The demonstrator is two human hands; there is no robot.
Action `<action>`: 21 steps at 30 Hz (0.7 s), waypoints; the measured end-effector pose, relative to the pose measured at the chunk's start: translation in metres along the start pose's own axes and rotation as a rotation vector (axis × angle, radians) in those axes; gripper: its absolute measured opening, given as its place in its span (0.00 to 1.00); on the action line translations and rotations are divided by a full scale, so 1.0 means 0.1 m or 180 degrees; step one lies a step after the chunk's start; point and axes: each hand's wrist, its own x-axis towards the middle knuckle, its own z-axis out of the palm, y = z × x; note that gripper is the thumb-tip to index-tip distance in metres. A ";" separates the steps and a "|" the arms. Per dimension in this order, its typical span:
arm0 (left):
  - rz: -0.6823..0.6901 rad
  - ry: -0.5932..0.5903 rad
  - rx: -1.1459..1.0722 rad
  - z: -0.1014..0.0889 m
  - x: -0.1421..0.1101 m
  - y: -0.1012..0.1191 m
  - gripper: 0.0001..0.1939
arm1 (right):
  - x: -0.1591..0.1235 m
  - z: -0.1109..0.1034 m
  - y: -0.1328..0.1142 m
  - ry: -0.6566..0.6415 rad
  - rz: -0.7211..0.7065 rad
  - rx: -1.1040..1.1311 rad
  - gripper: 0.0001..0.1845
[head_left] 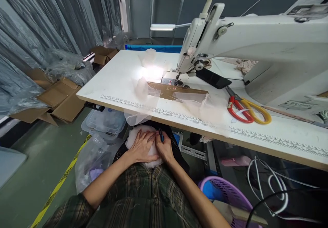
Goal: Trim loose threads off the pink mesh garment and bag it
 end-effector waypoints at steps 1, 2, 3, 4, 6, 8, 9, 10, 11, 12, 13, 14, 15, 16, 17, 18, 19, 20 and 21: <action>-0.0035 0.0005 -0.0034 0.04 -0.01 -0.05 0.45 | 0.02 0.04 0.05 0.0012 0.0027 0.0010 0.17; -0.0079 0.0024 -0.0098 0.07 -0.02 -0.10 0.46 | 0.03 0.07 0.10 0.0025 0.0058 0.0017 0.17; -0.0140 0.0065 -0.0197 0.10 -0.04 -0.13 0.46 | 0.03 0.09 0.14 0.0041 0.0087 0.0020 0.16; -0.0223 0.0114 -0.0326 0.12 -0.05 -0.15 0.46 | 0.03 0.10 0.18 0.0058 0.0110 0.0020 0.16; -0.0416 0.0212 -0.0552 0.13 -0.06 -0.16 0.47 | 0.02 0.10 0.21 0.0069 0.0143 0.0018 0.16; -0.0526 0.0265 -0.0707 0.12 -0.07 -0.14 0.47 | 0.01 0.09 0.22 0.0034 0.0162 0.0028 0.16; -0.0547 0.0326 -0.0787 0.09 -0.07 -0.13 0.45 | 0.01 0.08 0.23 0.0008 0.0167 0.0038 0.16; -0.0568 0.0464 -0.0878 0.06 -0.07 -0.11 0.42 | 0.01 0.07 0.23 -0.0018 0.0172 0.0046 0.16; -0.0614 0.0689 -0.1003 0.02 -0.07 -0.10 0.38 | 0.00 0.06 0.24 -0.0040 0.0182 0.0059 0.15; -0.0705 0.0993 -0.1184 -0.03 -0.05 -0.09 0.34 | 0.00 0.04 0.25 -0.0057 0.0195 0.0082 0.15; -0.0829 0.1369 -0.1414 -0.09 -0.03 -0.08 0.29 | -0.01 0.02 0.25 -0.0071 0.0210 0.0120 0.15; -0.0967 0.1761 -0.1671 -0.17 0.01 -0.06 0.26 | -0.01 0.00 0.25 -0.0070 0.0224 0.0173 0.16; -0.1110 0.2105 -0.1959 -0.26 0.06 -0.04 0.24 | -0.02 -0.02 0.24 -0.0061 0.0235 0.0236 0.17; -0.1252 0.2375 -0.2270 -0.35 0.12 -0.01 0.24 | -0.02 -0.05 0.22 -0.0049 0.0235 0.0305 0.18; -0.1382 0.2519 -0.2538 -0.45 0.18 0.04 0.22 | -0.02 -0.08 0.17 -0.0041 0.0217 0.0369 0.19; -0.1519 0.2561 -0.2739 -0.54 0.25 0.09 0.21 | -0.03 -0.10 0.11 -0.0031 0.0175 0.0415 0.19; -0.1633 0.2544 -0.2871 -0.62 0.30 0.14 0.19 | -0.03 -0.13 0.04 -0.0026 0.0112 0.0445 0.20; -0.1702 0.2497 -0.2985 -0.69 0.34 0.20 0.18 | -0.03 -0.14 -0.03 -0.0028 0.0022 0.0461 0.20; -0.1759 0.2437 -0.3153 -0.72 0.37 0.26 0.17 | -0.03 -0.15 -0.11 -0.0027 -0.0085 0.0465 0.20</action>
